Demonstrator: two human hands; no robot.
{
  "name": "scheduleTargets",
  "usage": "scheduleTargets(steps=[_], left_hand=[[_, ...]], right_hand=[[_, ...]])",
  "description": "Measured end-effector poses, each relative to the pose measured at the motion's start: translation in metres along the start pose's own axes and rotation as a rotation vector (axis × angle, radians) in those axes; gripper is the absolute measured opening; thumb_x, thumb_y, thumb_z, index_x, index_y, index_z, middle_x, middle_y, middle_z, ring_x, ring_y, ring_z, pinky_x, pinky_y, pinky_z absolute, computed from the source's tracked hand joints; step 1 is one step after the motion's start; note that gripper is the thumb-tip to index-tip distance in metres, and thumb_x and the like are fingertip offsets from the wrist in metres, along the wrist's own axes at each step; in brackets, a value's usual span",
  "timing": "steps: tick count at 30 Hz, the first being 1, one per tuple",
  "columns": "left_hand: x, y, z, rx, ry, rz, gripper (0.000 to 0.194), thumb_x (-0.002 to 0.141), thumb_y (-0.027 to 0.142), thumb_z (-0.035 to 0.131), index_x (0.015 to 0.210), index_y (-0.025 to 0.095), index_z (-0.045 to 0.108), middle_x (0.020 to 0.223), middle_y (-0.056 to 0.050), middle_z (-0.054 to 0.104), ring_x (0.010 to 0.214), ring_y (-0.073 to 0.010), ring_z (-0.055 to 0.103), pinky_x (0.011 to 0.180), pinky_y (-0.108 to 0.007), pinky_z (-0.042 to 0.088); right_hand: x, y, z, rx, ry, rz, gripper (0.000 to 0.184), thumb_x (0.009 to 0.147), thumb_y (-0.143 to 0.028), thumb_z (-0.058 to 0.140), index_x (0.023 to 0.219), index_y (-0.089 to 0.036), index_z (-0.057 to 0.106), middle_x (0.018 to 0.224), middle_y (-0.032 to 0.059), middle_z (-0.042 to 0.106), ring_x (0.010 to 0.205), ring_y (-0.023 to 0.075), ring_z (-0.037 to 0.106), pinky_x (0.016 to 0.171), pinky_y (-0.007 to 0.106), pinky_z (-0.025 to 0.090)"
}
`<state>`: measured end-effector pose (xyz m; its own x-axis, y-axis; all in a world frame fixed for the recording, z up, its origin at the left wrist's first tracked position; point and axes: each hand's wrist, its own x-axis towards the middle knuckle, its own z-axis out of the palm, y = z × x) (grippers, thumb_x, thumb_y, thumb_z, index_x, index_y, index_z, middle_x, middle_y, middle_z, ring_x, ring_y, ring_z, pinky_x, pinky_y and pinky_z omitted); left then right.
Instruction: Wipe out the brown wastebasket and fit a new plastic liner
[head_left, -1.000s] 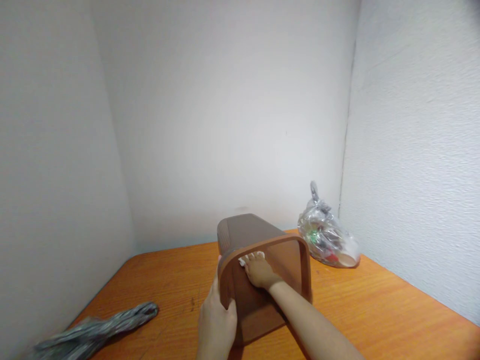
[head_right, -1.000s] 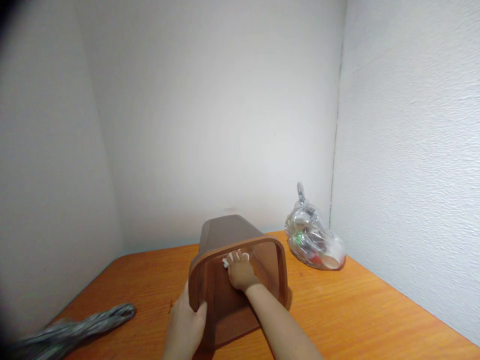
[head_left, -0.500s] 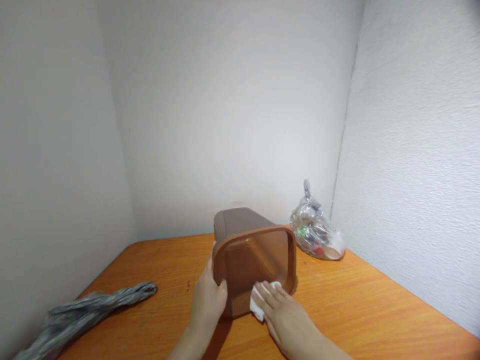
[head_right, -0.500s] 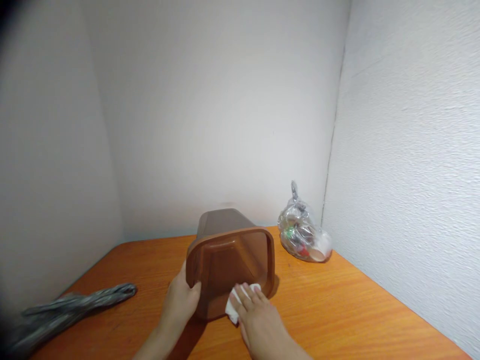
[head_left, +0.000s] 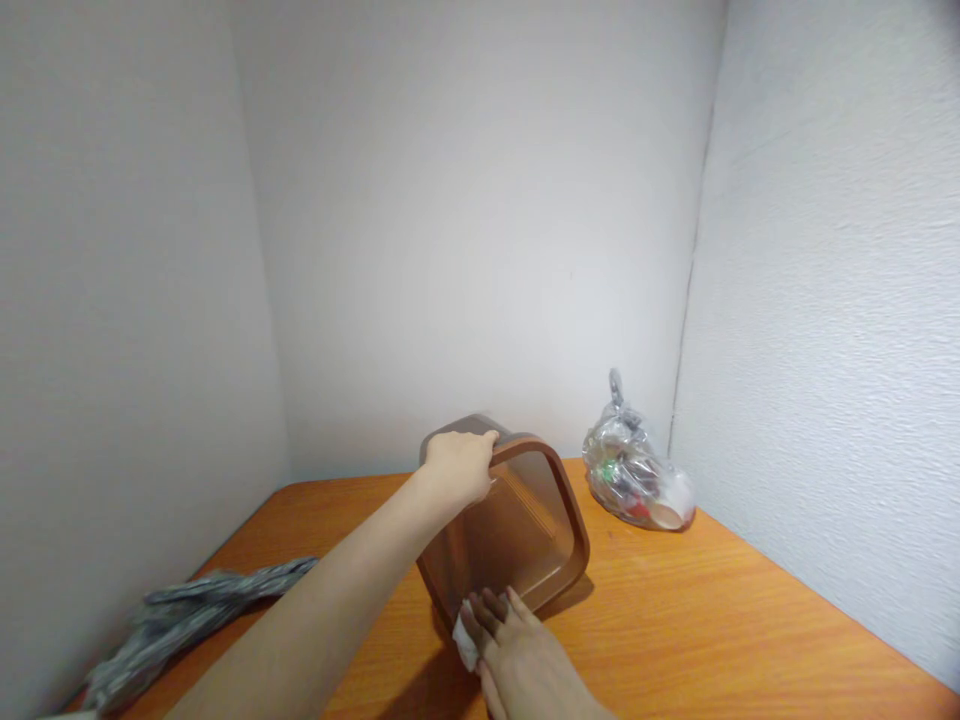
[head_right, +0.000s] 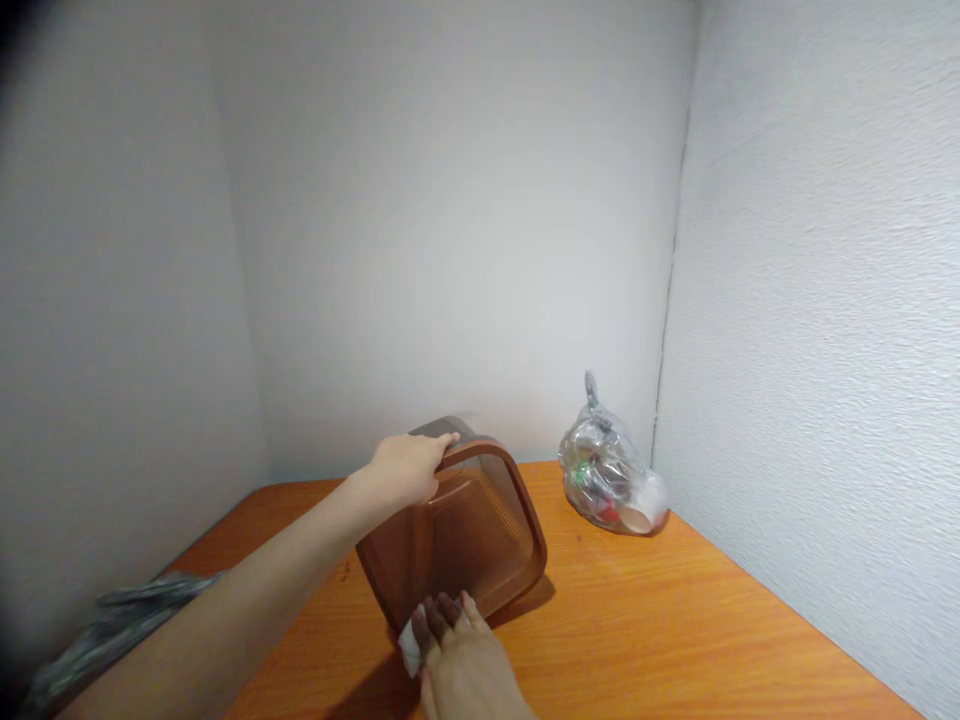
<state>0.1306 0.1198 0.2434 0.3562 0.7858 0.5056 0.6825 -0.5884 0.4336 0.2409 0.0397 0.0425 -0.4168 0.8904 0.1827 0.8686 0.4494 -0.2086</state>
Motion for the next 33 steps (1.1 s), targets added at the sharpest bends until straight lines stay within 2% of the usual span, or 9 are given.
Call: scheduleTargets(steps=[5, 8, 11, 14, 17, 19, 24, 29, 33], left_hand=[[0.007, 0.022, 0.003, 0.066, -0.063, 0.077, 0.033, 0.094, 0.035, 0.061, 0.123, 0.019, 0.059, 0.125, -0.010, 0.060, 0.107, -0.0226, 0.062, 0.090, -0.042, 0.054], [0.010, 0.025, -0.003, 0.113, -0.115, 0.144, 0.032, 0.093, 0.034, 0.063, 0.121, 0.017, 0.061, 0.121, -0.009, 0.063, 0.105, -0.0225, 0.064, 0.090, -0.043, 0.054], [0.004, 0.020, -0.019, 0.154, -0.143, 0.227, 0.049, 0.083, 0.029, 0.074, 0.128, 0.019, 0.058, 0.124, -0.011, 0.065, 0.110, -0.0272, 0.063, 0.097, -0.047, 0.051], [-0.014, -0.001, -0.027, 0.147, -0.053, 0.285, 0.071, 0.081, 0.032, 0.073, 0.145, 0.020, 0.043, 0.147, -0.013, 0.049, 0.134, -0.0313, 0.046, 0.115, -0.047, 0.035], [-0.045, -0.040, -0.009, 0.019, 0.165, 0.254, 0.069, 0.089, 0.035, 0.062, 0.149, 0.021, 0.032, 0.155, -0.011, 0.038, 0.145, -0.0251, 0.032, 0.121, -0.043, 0.025], [-0.068, -0.071, 0.017, -0.135, 0.289, 0.062, 0.068, 0.091, 0.038, 0.058, 0.149, 0.019, 0.027, 0.153, -0.014, 0.039, 0.144, -0.0254, 0.034, 0.119, -0.046, 0.028], [-0.104, -0.121, 0.076, -0.519, 0.164, -0.219, 0.060, 0.088, 0.032, 0.057, 0.141, 0.012, 0.037, 0.146, -0.019, 0.047, 0.134, -0.0272, 0.049, 0.111, -0.043, 0.039], [-0.108, -0.120, 0.083, -0.398, 0.028, -0.241, 0.027, 0.085, 0.021, 0.049, 0.106, 0.015, 0.064, 0.107, -0.012, 0.071, 0.102, -0.0275, 0.066, 0.092, -0.040, 0.049], [-0.108, -0.119, 0.083, -0.370, -0.018, -0.254, 0.027, 0.088, 0.022, 0.042, 0.097, 0.016, 0.067, 0.096, -0.011, 0.073, 0.091, -0.0268, 0.068, 0.083, -0.036, 0.049]], right_hand=[[0.022, -0.018, 0.003, 0.509, 0.152, 0.089, 0.044, 0.102, -0.031, 0.032, 0.132, -0.019, 0.061, 0.137, 0.0089, 0.054, 0.127, 0.0247, 0.053, 0.114, 0.042, 0.039], [0.030, -0.012, -0.006, 0.733, 0.281, 0.156, 0.066, 0.105, -0.047, 0.012, 0.121, -0.011, 0.064, 0.113, 0.0148, 0.065, 0.105, 0.0225, 0.063, 0.092, 0.033, 0.054], [0.032, 0.002, -0.020, 0.706, 0.346, 0.199, 0.080, 0.103, -0.047, -0.006, 0.122, -0.012, 0.063, 0.106, 0.0148, 0.066, 0.108, 0.0215, 0.061, 0.093, 0.032, 0.053], [0.028, 0.011, -0.031, 0.601, 0.389, 0.220, 0.069, 0.105, -0.043, 0.004, 0.123, -0.015, 0.064, 0.108, 0.0143, 0.065, 0.111, 0.0220, 0.060, 0.104, 0.036, 0.047], [0.021, 0.008, -0.033, 0.363, 0.247, 0.115, 0.044, 0.103, -0.039, 0.032, 0.133, -0.023, 0.060, 0.132, 0.0105, 0.057, 0.128, 0.0249, 0.050, 0.115, 0.043, 0.035], [0.018, 0.003, -0.029, 0.211, 0.114, 0.082, 0.045, 0.100, -0.039, 0.043, 0.142, -0.027, 0.052, 0.149, 0.0071, 0.040, 0.141, 0.0285, 0.035, 0.120, 0.047, 0.027], [0.028, -0.002, -0.015, 0.074, -0.047, 0.146, 0.056, 0.099, -0.039, 0.042, 0.152, -0.023, 0.038, 0.157, 0.0119, 0.018, 0.147, 0.0359, 0.018, 0.121, 0.053, 0.021], [0.040, 0.015, -0.003, 0.039, -0.116, 0.058, 0.059, 0.101, -0.052, 0.036, 0.155, -0.031, 0.028, 0.158, 0.0108, 0.008, 0.146, 0.0389, 0.010, 0.119, 0.059, 0.019], [0.047, 0.028, -0.004, 0.028, -0.126, -0.001, 0.057, 0.104, -0.051, 0.023, 0.157, -0.032, 0.020, 0.159, 0.0073, 0.006, 0.148, 0.0340, 0.009, 0.121, 0.056, 0.018]])
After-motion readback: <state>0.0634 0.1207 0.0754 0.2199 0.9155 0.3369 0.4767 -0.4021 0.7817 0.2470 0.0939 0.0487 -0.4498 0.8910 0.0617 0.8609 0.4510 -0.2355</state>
